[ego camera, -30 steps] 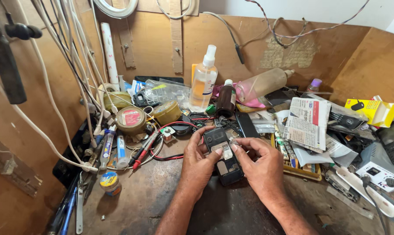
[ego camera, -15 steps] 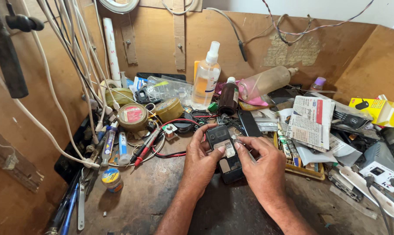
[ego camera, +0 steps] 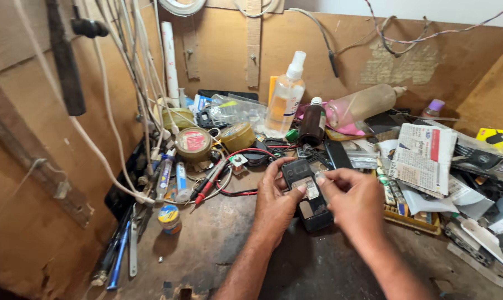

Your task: The person uses a small flat tool to pry open the back cover of a black mobile phone. They carefully work the tool around the edges to release the clips, then lift the cover off to reveal the internal components.

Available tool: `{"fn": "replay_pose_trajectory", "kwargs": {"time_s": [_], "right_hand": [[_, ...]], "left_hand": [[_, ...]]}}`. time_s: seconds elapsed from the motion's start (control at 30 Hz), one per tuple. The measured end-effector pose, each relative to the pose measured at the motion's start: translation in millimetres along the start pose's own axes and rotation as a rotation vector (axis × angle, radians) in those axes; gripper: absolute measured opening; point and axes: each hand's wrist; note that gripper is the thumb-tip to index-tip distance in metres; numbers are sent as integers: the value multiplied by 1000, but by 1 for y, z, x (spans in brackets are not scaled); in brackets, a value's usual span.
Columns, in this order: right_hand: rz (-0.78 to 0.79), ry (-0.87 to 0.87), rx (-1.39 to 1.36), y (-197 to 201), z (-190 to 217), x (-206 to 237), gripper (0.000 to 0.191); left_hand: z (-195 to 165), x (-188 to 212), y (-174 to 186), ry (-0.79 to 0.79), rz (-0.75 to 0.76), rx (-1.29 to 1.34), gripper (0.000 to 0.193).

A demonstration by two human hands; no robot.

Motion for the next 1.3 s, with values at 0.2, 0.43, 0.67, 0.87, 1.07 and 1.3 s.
{"fn": "replay_pose_trajectory", "kwargs": {"time_s": [0.2, 0.43, 0.67, 0.87, 1.07, 1.3], "right_hand": [[196, -232, -401, 10, -13, -18, 18], [249, -257, -514, 11, -23, -17, 17], [276, -297, -618, 11, -31, -18, 16], [249, -264, -691, 10, -34, -13, 16], [90, -105, -546, 6, -34, -1, 20], [-8, 41, -250, 3, -32, 7, 19]], "left_hand": [[-4, 1, 0, 20, 31, 6, 59], [-8, 3, 0, 23, 32, -15, 59], [-9, 3, 1, 19, 56, -20, 61], [-12, 4, 0, 29, 54, -45, 61], [-12, 5, -4, 20, -62, -251, 61], [-16, 9, 5, -332, -303, -845, 60]]}}
Point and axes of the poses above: each hand's wrist, its own x-axis away from the middle knuckle, its own y-axis out of the back of the hand, z = x × y, and after that the axes turned 2 degrees about -y, right-handed
